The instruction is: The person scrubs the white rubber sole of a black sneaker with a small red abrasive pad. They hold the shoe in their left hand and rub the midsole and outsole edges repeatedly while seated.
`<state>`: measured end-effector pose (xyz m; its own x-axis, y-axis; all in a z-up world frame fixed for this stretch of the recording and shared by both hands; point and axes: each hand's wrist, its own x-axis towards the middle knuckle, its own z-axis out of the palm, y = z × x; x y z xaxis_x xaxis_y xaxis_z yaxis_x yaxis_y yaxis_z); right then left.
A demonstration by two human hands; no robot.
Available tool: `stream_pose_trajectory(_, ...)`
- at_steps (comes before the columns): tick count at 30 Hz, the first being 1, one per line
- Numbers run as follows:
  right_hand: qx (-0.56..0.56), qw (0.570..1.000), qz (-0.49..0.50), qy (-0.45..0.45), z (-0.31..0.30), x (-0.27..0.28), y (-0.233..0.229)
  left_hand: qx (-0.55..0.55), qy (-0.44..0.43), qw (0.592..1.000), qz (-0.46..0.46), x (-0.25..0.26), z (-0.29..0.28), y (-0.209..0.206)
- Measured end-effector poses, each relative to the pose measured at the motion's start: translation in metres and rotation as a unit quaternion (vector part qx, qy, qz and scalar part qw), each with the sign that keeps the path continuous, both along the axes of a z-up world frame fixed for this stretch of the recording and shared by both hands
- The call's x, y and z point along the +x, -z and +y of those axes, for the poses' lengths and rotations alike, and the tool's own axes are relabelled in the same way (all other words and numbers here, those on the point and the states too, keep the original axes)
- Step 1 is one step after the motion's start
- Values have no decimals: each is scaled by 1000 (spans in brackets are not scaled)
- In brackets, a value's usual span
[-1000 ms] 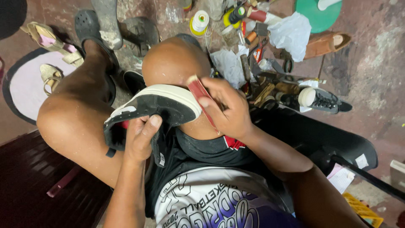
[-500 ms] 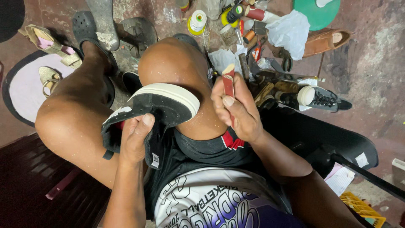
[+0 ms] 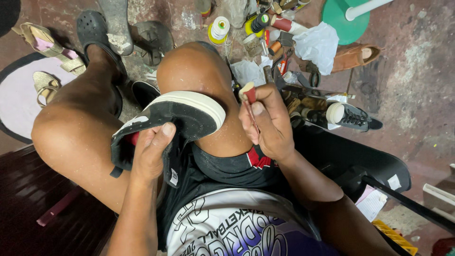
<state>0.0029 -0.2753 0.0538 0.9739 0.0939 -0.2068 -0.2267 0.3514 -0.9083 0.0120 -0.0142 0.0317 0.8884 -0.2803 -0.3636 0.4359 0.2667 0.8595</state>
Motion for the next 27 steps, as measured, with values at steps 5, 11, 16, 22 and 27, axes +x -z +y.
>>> stream_pose_trajectory(5, -95, 992, -61, -51, 7, 3, -2, 0, -1, 1000, -13, 4, -4, -4)
stream_pose_trajectory(11, -230, 957, -172, 23, 32, 15, 6, -27, -11, 1000, -6, 2, -10, -4)
stream_pose_trajectory(16, -321, 912, -242, 77, 39, 9, -1, -8, -25, 999, -36, 3, -12, -1)
stream_pose_trajectory(22, -368, 891, -253, 83, 39, 28, 0, -14, 11, 998, -53, 3, -11, 0)
stream_pose_trajectory(27, -363, 891, -255, 93, 42, 18, -3, -19, -18, 999, -39, 1, -15, 2)
